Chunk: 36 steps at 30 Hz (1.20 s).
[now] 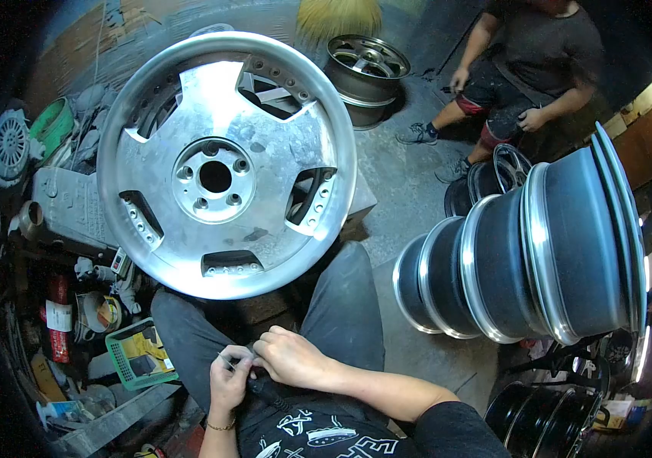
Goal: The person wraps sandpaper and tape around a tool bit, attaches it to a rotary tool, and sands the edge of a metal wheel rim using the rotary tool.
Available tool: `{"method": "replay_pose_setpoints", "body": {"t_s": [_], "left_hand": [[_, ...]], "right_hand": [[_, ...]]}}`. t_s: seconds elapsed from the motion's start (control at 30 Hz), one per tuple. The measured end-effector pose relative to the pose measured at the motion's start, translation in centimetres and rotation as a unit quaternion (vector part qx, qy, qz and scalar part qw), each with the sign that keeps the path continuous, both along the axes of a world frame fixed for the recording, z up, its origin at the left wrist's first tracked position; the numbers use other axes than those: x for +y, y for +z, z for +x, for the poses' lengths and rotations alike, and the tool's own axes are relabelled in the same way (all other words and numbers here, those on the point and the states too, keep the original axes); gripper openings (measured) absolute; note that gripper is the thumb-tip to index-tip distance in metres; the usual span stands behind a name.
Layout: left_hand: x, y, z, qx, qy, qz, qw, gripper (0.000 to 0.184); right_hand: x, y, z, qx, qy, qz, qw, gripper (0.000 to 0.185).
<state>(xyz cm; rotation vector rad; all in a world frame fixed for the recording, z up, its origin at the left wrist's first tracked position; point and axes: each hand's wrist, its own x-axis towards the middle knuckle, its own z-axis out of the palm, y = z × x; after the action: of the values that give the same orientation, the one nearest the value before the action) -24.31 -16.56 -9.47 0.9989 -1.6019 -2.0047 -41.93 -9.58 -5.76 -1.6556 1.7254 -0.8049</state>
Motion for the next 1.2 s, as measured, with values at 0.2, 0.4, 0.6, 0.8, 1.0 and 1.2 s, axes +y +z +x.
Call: {"method": "replay_pose_setpoints", "body": {"t_s": [0.2, 0.4, 0.6, 0.8, 1.0, 1.2], "left_hand": [[0.0, -0.3, -0.2, 0.008, 0.001, 0.012, 1.000, 0.004], [0.2, 0.4, -0.5, 0.016, 0.014, 0.021, 1.000, 0.004], [-0.4, -0.6, 0.0, 0.001, -0.034, -0.044, 0.998, 0.004], [0.1, 0.1, -0.3, 0.010, 0.020, 0.043, 0.999, 0.004], [0.2, 0.2, -0.3, 0.081, 0.040, 0.040, 0.995, 0.008], [0.5, -0.4, 0.0, 0.075, 0.040, 0.032, 0.996, 0.010]], "right_hand": [[0.1, -0.3, -0.1, 0.041, 0.040, 0.021, 0.998, 0.019], [0.0, 0.3, -0.2, 0.003, -0.007, 0.006, 1.000, 0.018], [0.2, -0.5, 0.0, 0.020, 0.030, 0.024, 0.999, 0.019], [-0.1, 0.5, -0.5, 0.017, 0.008, 0.012, 1.000, 0.020], [-0.5, 0.9, -0.9, -0.071, -0.018, 0.024, 0.997, 0.021], [-0.6, 1.5, -0.8, -0.114, 0.004, 0.096, 0.989, 0.019]]}}
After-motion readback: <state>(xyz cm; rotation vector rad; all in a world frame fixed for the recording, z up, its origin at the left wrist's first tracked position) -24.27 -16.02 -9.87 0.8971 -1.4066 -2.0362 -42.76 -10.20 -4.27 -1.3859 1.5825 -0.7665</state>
